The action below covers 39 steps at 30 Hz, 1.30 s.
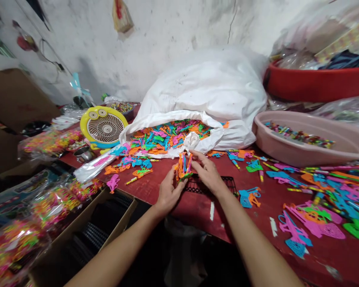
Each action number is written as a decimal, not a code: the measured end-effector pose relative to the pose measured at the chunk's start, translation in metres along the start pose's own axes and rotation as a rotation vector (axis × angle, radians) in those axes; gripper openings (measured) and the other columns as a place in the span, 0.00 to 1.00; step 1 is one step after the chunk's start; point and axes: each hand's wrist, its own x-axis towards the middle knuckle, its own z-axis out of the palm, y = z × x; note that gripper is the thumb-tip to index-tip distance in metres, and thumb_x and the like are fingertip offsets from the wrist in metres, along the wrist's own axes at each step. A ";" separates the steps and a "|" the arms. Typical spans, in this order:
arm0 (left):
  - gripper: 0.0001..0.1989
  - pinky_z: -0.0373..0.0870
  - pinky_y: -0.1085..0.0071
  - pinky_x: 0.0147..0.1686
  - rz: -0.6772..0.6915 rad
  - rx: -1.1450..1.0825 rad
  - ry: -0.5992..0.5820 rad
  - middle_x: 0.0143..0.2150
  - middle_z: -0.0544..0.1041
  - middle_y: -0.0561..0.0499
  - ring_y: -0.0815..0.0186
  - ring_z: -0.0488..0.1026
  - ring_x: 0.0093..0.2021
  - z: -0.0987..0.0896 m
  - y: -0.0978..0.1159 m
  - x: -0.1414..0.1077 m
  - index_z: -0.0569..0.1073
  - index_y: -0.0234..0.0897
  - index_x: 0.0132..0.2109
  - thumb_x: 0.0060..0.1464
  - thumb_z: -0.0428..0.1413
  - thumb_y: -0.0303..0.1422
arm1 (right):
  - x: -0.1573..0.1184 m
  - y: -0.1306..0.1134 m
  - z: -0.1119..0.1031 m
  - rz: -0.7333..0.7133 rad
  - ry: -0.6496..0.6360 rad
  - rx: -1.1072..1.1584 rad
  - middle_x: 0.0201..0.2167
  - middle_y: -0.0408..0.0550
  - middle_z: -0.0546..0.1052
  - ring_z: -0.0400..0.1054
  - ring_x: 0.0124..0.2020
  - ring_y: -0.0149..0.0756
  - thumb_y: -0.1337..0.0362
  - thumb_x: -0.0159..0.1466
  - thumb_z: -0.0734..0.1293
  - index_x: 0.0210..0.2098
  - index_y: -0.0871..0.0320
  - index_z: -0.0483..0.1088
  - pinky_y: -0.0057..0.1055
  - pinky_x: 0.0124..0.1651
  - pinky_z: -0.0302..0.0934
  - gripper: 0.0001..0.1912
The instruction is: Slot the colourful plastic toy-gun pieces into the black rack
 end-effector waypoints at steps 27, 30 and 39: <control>0.04 0.71 0.67 0.46 0.256 0.154 0.302 0.42 0.74 0.48 0.64 0.73 0.45 -0.026 0.016 0.006 0.71 0.38 0.40 0.57 0.59 0.29 | -0.009 0.012 0.011 -0.072 0.141 -0.007 0.43 0.47 0.77 0.70 0.42 0.37 0.54 0.67 0.63 0.47 0.54 0.72 0.32 0.44 0.63 0.14; 0.04 0.71 0.71 0.41 0.213 0.123 0.336 0.39 0.74 0.50 0.66 0.72 0.41 -0.022 0.016 0.006 0.71 0.38 0.40 0.57 0.59 0.28 | -0.009 0.015 0.011 -0.041 0.148 0.008 0.44 0.47 0.76 0.70 0.40 0.37 0.53 0.67 0.63 0.48 0.54 0.72 0.32 0.42 0.64 0.15; 0.03 0.68 0.78 0.26 0.051 0.092 0.405 0.35 0.68 0.53 0.73 0.68 0.29 -0.011 0.018 0.009 0.70 0.37 0.38 0.57 0.58 0.30 | -0.009 0.012 0.009 0.030 0.097 0.091 0.46 0.46 0.76 0.69 0.46 0.38 0.53 0.66 0.63 0.49 0.53 0.71 0.34 0.49 0.62 0.16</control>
